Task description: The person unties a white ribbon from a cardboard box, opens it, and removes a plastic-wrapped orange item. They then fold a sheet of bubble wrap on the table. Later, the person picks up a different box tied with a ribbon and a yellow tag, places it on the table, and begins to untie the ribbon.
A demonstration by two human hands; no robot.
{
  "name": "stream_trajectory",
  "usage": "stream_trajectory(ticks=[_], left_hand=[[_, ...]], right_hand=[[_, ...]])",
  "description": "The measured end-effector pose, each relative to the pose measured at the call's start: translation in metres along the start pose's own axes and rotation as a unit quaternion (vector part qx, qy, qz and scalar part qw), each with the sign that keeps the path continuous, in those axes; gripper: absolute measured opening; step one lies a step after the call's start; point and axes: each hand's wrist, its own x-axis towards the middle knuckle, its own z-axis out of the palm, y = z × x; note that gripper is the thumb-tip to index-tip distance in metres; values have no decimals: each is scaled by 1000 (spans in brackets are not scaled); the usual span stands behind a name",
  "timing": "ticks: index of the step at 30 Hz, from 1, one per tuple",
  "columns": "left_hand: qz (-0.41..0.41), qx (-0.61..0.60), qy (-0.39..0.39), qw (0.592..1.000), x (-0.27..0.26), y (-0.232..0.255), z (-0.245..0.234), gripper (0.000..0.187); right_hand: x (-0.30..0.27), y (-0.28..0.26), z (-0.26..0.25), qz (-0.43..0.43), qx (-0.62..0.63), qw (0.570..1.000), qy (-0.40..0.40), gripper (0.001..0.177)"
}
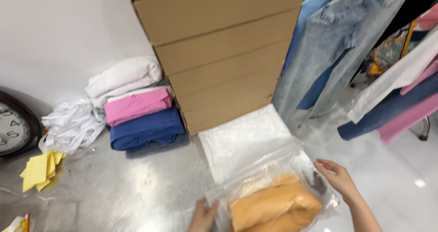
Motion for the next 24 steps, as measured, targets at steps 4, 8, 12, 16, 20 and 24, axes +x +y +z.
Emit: stream_trajectory(ticks=[4,8,12,16,20,24], left_hand=[[-12,-30,-73,997,-37,-53,42,96],[83,-38,-150,985,-80,-66,32,89],[103,26,-143,984,-118,-64,-21,51],[116,-53,-124,984,-113,-123,-68,33],[132,-117,-10,984,-109,-170,-132,42],[210,-3,200,957,-140,-178,-208,59]], right_hand=[[-38,48,21,71,20,995,-62,51],[-65,68,47,22,88,996,-17,45],[-117,56,66,38,40,998,-37,45],[-175,54,112,38,21,998,-49,45],[-205,65,182,-43,9,999,-31,39],[-229,61,262,-64,-2,997,-45,42]])
